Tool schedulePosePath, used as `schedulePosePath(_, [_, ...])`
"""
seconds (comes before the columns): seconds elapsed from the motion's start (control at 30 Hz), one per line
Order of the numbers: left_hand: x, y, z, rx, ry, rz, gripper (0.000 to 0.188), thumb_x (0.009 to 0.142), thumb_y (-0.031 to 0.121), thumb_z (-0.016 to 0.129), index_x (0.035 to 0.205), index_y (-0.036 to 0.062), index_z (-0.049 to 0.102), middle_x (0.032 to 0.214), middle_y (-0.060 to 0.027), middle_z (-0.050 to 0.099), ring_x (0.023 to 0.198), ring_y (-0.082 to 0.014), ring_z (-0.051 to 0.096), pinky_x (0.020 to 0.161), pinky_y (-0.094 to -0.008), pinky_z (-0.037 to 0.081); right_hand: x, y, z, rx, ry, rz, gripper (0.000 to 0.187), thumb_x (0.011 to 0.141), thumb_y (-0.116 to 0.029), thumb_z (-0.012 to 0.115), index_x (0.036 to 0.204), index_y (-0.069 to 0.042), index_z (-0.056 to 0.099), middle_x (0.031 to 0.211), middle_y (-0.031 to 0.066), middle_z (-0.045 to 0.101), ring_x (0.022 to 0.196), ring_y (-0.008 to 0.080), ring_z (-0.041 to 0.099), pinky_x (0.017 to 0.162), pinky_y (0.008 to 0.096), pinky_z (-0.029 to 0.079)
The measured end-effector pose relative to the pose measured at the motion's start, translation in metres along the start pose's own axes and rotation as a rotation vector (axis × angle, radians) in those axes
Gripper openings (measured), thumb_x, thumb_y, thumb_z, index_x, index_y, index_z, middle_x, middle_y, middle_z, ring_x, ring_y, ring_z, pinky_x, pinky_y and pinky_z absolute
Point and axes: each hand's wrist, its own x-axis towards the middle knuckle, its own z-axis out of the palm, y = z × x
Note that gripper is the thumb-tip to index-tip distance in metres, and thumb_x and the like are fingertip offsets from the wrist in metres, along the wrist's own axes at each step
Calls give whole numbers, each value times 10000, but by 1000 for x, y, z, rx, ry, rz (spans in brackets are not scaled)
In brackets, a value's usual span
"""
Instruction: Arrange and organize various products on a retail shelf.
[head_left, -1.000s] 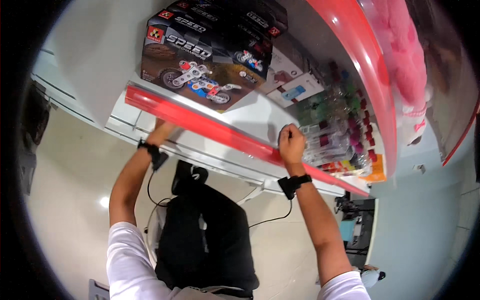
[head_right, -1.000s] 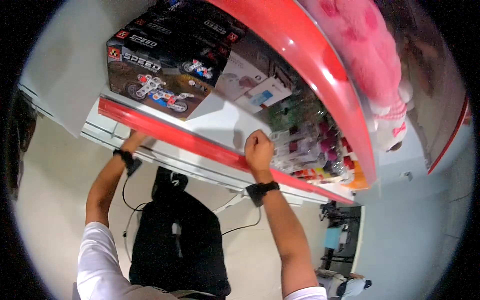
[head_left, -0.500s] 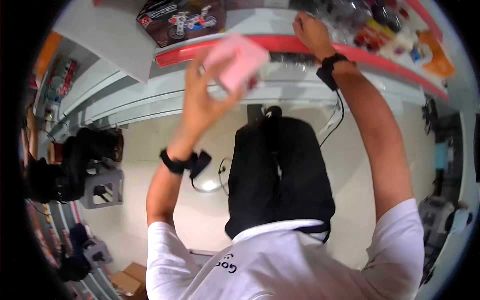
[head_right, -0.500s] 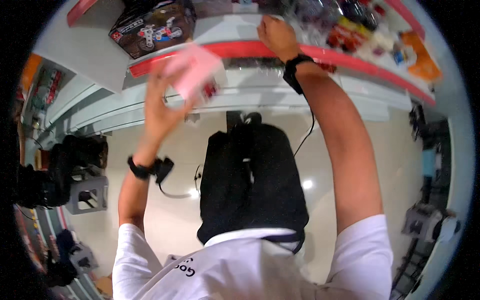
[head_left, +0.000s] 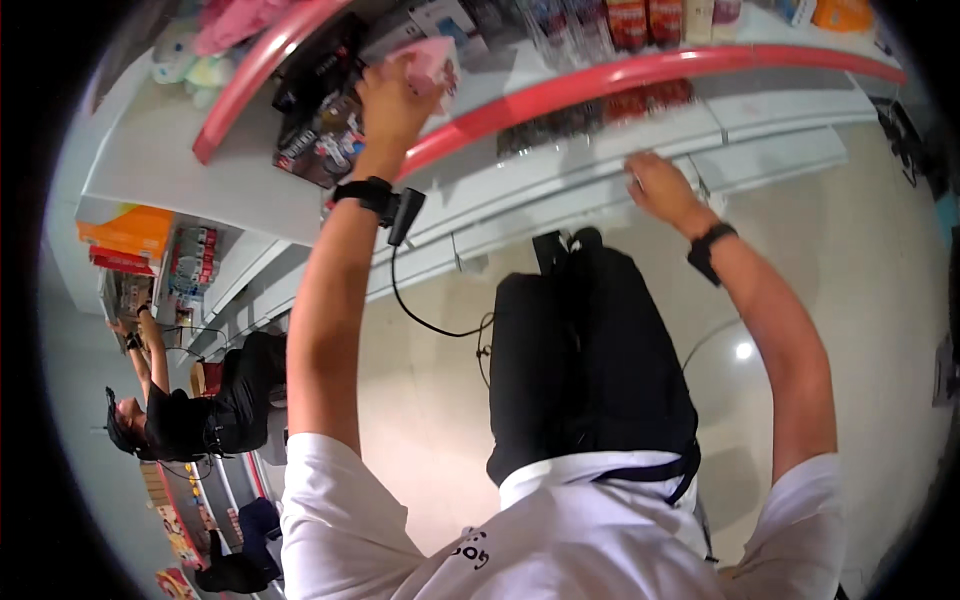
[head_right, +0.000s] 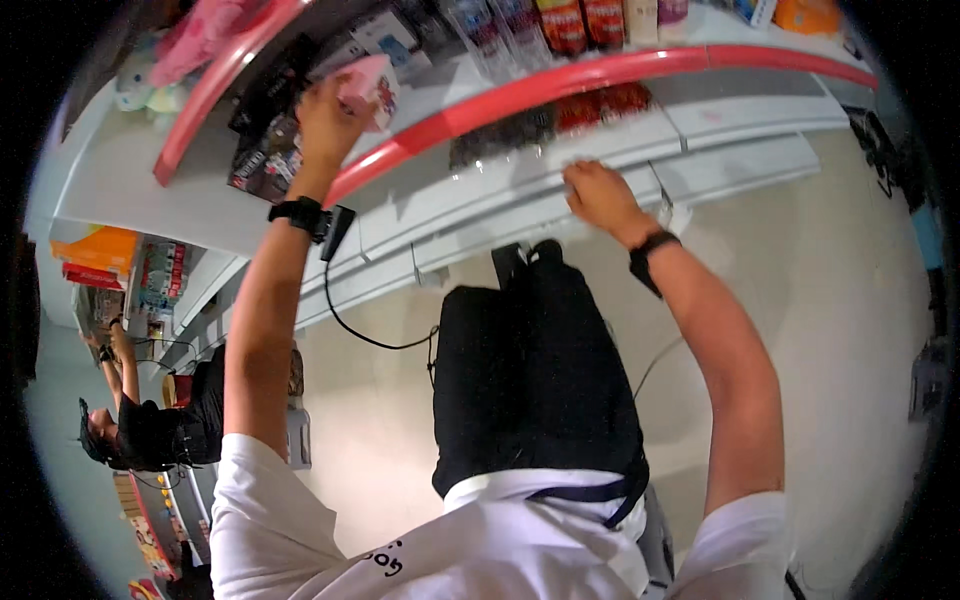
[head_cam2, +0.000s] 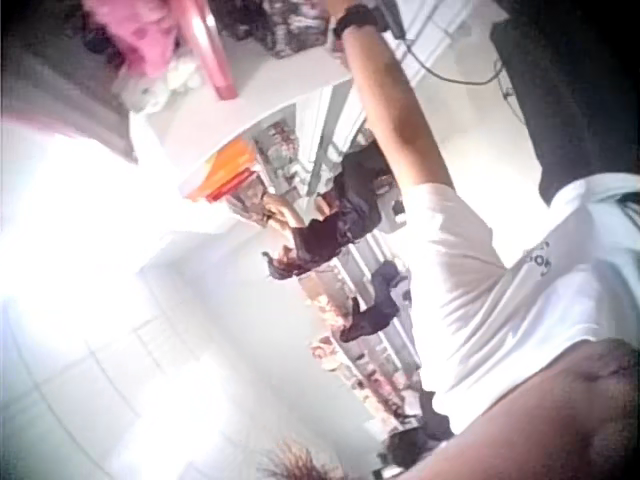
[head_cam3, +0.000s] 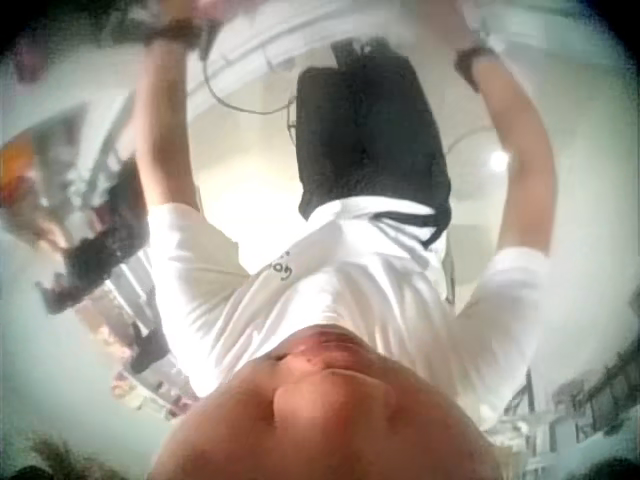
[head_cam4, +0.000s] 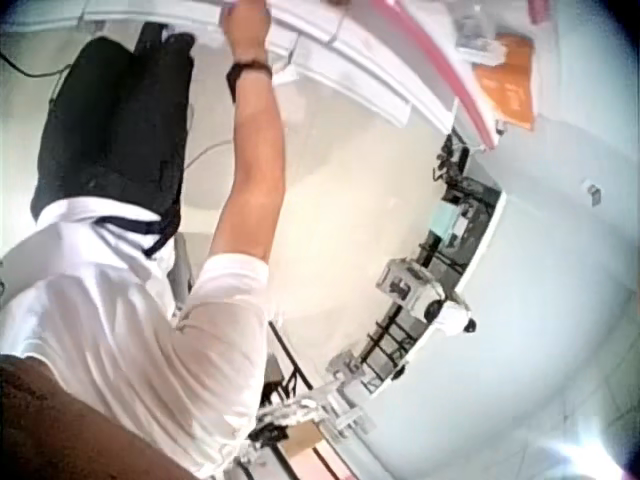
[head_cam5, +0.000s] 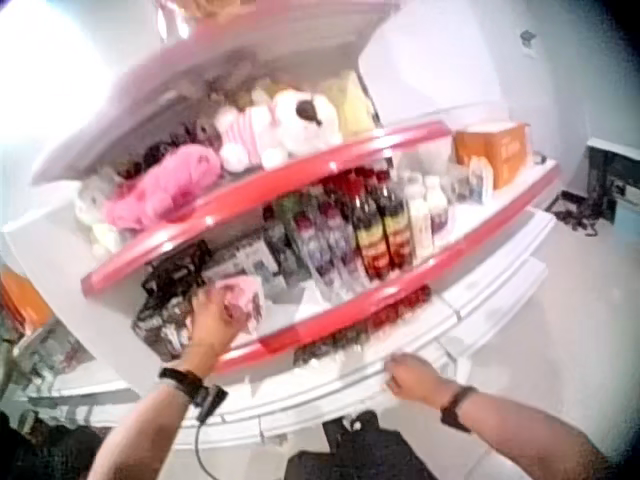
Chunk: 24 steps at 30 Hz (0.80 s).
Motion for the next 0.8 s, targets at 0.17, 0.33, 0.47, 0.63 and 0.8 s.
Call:
schedulePosePath(0.17, [11, 8, -3, 134, -113, -174, 649, 690, 422, 764, 1210, 123, 517, 1202, -273, 449, 1106, -454, 429, 893, -489, 446, -46, 26, -11, 105, -102, 102, 148, 775, -78, 548, 909, -21, 573, 905, 166, 597, 908, 368, 571, 782, 456, 486])
schedulePosePath(0.33, [24, -8, 1, 370, -150, -87, 672, 708, 437, 738, 1234, 92, 505, 1219, -220, 484, 1165, -404, 426, 913, -509, 438, -80, 61, -1, 167, -162, 242, 109, 793, -92, 556, 884, -37, 575, 863, 168, 615, 849, 373, 588, 727, 449, 490])
schedulePosePath(0.47, [22, -23, 8, 122, -293, 86, 650, 692, 274, 753, 1267, 110, 498, 1258, -176, 477, 1231, -367, 419, 974, -472, 404, -87, 70, 10, 248, -220, 284, 115, 762, -67, 583, 871, -30, 576, 843, 175, 616, 827, 371, 594, 711, 431, 490])
schedulePosePath(0.63, [27, -32, 14, 274, -479, 69, 695, 703, 86, 718, 1332, 139, 427, 1279, -185, 468, 1200, -404, 448, 979, -484, 411, -37, 35, 19, 236, -181, 67, 172, 726, -13, 587, 898, -9, 577, 896, 163, 602, 875, 358, 580, 770, 413, 484])
schedulePosePath(0.8, [28, -40, 34, 232, -391, -19, 595, 725, 50, 672, 1270, 121, 442, 1187, -164, 515, 1116, -375, 505, 922, -480, 445, 67, -39, 14, 237, -49, -276, 226, 718, -31, 588, 942, -14, 568, 949, 156, 563, 953, 351, 528, 856, 427, 441])
